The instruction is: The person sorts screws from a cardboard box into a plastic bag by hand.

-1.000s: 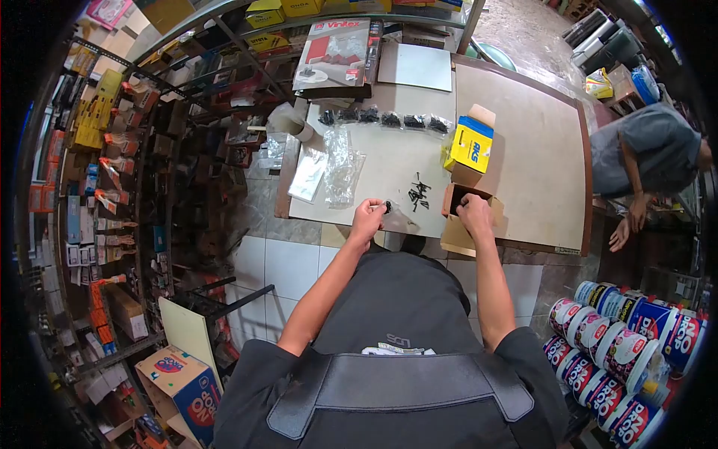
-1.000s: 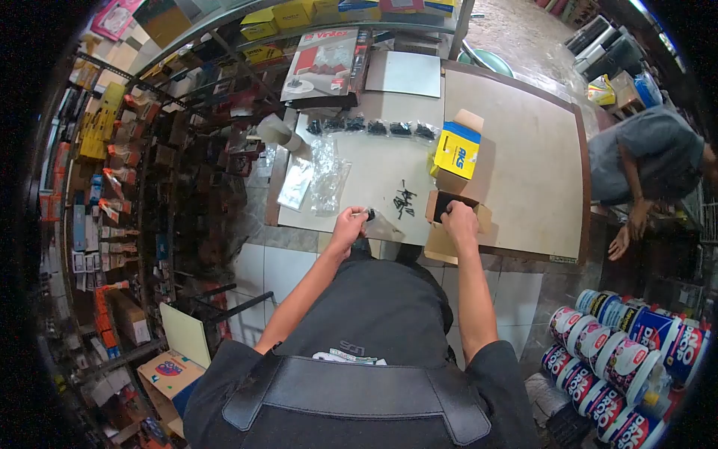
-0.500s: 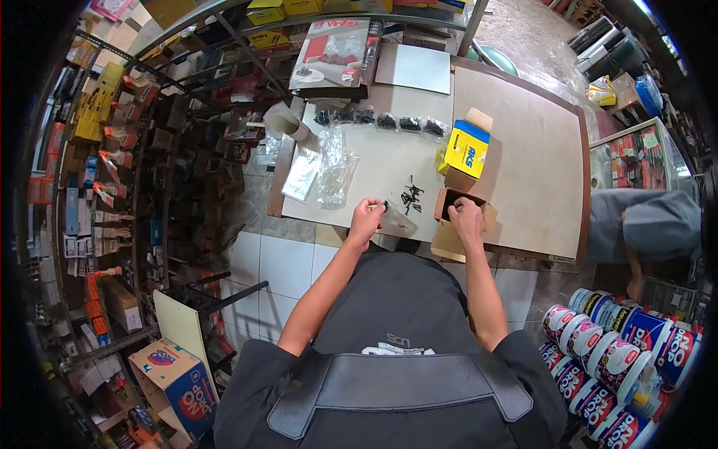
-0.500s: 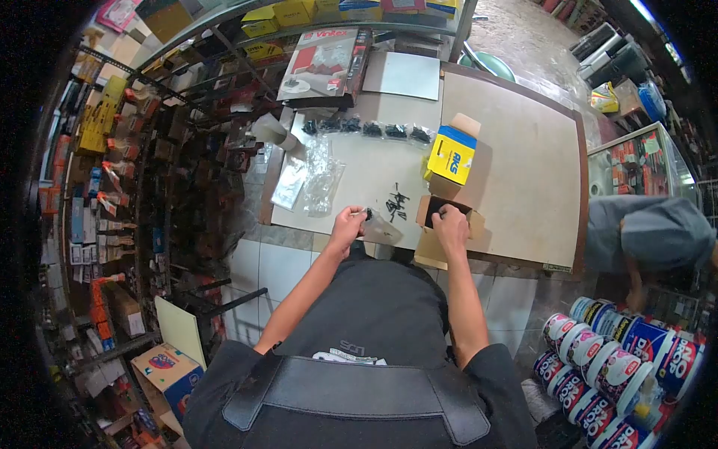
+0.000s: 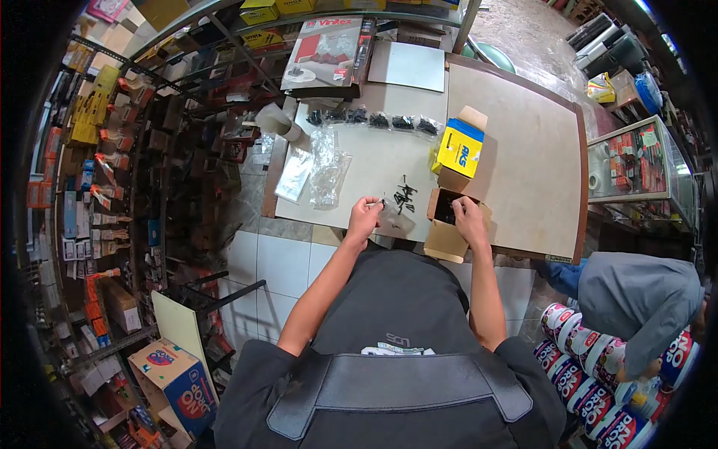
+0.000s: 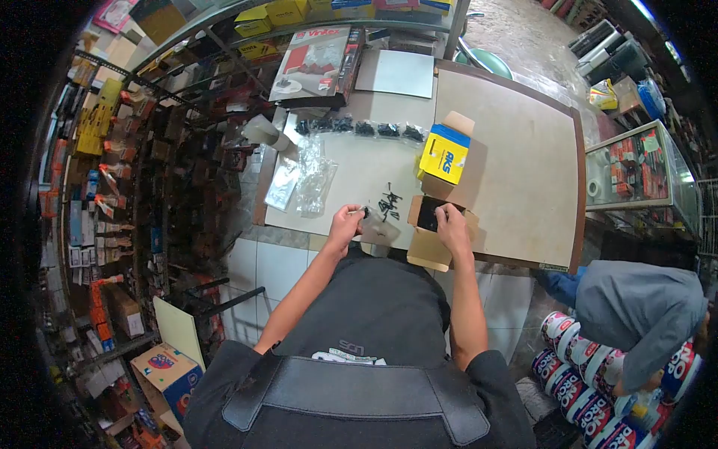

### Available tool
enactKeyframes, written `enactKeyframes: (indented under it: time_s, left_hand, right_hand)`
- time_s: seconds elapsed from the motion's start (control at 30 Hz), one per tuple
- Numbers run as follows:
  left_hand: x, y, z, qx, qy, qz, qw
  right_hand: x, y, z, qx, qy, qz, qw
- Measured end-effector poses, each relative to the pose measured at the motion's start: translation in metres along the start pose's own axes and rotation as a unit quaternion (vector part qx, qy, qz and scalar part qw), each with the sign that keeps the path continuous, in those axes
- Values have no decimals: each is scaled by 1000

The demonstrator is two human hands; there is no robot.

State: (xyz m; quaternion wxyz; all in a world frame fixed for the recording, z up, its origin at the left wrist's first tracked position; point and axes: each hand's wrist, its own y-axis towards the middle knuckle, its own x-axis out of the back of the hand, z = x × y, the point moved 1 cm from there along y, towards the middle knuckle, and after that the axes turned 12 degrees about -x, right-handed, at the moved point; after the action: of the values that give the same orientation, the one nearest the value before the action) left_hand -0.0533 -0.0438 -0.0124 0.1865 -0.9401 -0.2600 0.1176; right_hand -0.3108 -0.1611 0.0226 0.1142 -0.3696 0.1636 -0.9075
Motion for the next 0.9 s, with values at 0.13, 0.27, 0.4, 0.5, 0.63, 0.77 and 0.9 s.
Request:
enactKeyframes:
  time_s: [0.13,0.27,0.4,0.5,0.63,0.77,0.9]
  left_hand:
    - [-1,1,-1,7,5,-1,1000]
    - [1,2,1,-3,2,2,1000]
    - [1,-2,-8,6,3,18,1000]
    - [4,-3,-7,7,14,37,999]
    - [7,-5,-13,15,35,59,998]
    - [11,-6,-20,20,48,73,996]
    - [16,-7,-26,22,58,98,993]
  right_hand:
    - [2,2,1,0,6,30,1000]
    - [2,-4,23,10,78,100,992]
    - [-14,-22,64,41,61,144,987]
    - [-27,-40,97,72,7,166,984]
    - [-54,-47,111,126,-7,166,978]
    - [-67,-50,115,133,-39,151,979]
    - [-72,-53,120,121,-19,145,982]
